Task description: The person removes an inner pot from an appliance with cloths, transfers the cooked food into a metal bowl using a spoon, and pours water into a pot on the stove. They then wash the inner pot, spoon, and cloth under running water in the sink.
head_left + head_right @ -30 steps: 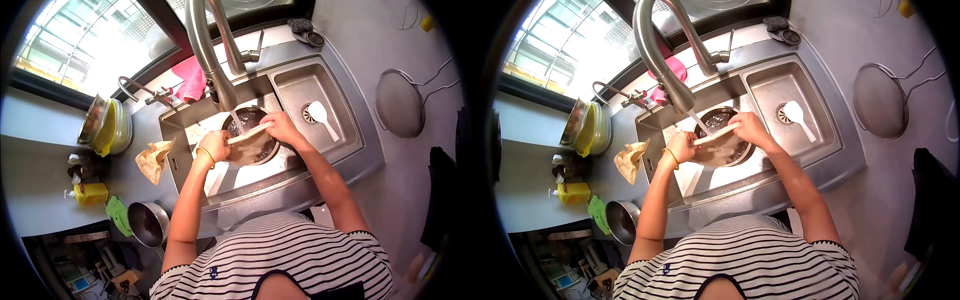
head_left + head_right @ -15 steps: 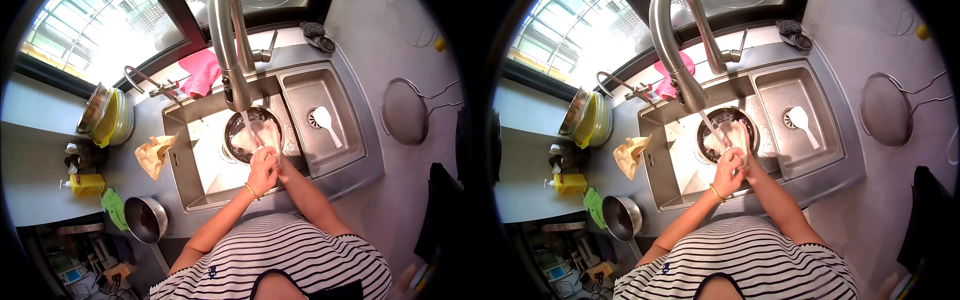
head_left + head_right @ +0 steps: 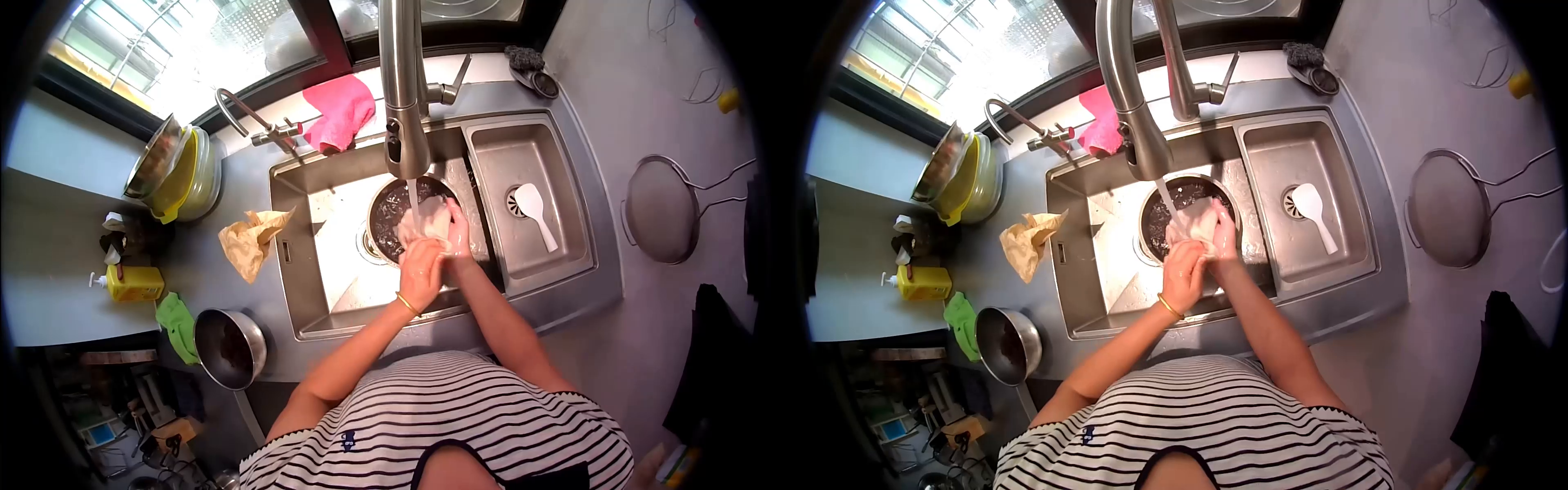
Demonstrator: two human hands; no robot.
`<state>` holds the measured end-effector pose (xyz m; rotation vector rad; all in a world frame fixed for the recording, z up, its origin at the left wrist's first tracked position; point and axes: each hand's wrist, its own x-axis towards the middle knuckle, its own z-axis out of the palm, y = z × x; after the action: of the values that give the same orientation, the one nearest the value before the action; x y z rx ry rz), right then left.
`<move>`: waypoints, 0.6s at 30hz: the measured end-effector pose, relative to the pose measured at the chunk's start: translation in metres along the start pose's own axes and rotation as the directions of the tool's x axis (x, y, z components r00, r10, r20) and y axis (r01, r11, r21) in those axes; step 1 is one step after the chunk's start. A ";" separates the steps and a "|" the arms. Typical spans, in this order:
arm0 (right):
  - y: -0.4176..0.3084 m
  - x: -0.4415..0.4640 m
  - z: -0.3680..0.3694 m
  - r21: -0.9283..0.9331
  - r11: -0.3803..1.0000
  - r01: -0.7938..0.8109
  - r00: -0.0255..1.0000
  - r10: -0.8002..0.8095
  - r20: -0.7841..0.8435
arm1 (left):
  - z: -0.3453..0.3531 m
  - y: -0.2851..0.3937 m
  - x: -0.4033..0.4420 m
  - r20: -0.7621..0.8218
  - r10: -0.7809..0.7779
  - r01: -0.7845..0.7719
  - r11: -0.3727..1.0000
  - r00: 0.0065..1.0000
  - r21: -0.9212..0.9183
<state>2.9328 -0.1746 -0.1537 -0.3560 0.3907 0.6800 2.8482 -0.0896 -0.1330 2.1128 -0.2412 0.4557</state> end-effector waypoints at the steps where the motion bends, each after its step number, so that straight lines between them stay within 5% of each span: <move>1: 0.006 0.017 -0.021 0.052 0.994 -0.094 0.996 0.094 0.000 | 0.004 -0.002 -0.003 0.044 -0.003 0.004 1.000 0.999 -0.024; 2: 0.013 0.034 -0.043 0.100 0.977 -0.186 0.982 0.187 0.005 | 0.008 -0.011 -0.005 0.045 -0.007 0.008 1.000 0.999 -0.025; 4: 0.035 0.036 -0.050 0.112 0.988 -0.108 0.994 0.109 -0.006 | 0.013 -0.029 0.008 -0.003 -0.154 0.151 0.969 0.988 0.193; 5: 0.048 0.038 -0.055 0.009 0.999 -0.046 0.993 0.047 -0.111 | 0.008 -0.041 0.029 0.020 -0.443 0.426 0.872 0.896 0.242; 7: 0.052 0.040 -0.059 -0.161 0.987 0.007 0.972 -0.044 -0.231 | 0.014 -0.053 0.039 -0.033 -0.596 0.554 0.724 0.803 0.411; 8: 0.047 0.049 -0.081 -0.102 0.995 -0.011 0.997 0.019 0.070 | 0.032 -0.043 0.030 -0.250 -0.424 0.489 0.804 0.870 0.337; 9: 0.029 0.052 -0.100 -0.082 0.990 -0.116 0.974 0.129 0.184 | 0.043 -0.050 0.024 -0.257 -0.417 0.485 0.806 0.872 0.338; 11: 0.026 0.045 -0.102 -0.147 0.989 0.028 0.940 0.024 0.341 | 0.060 -0.067 0.011 0.171 -0.662 0.554 0.719 0.730 0.420; 12: 0.043 0.047 -0.089 -0.110 0.994 0.027 0.993 -0.039 -0.110 | 0.034 -0.062 0.027 -0.129 -0.641 0.648 0.709 0.756 0.277; 14: 0.052 0.031 -0.054 -0.133 0.989 0.058 0.973 -0.086 -0.216 | 0.022 -0.126 0.031 -0.125 -0.804 0.813 0.567 0.581 0.129; 16: 0.033 0.023 -0.029 -0.380 0.922 0.078 0.916 -0.217 -0.338 | 0.021 -0.109 0.039 -0.110 -0.780 0.787 0.606 0.616 0.114; 18: 0.016 0.028 -0.042 -0.393 0.914 0.100 0.916 -0.239 -0.323 | 0.044 -0.108 0.025 -0.289 -0.404 0.348 0.910 0.868 -0.227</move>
<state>2.9325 -0.1670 -0.2060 -0.8766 0.5795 0.5080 2.9180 -0.0668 -0.2265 1.8231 0.3171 0.5235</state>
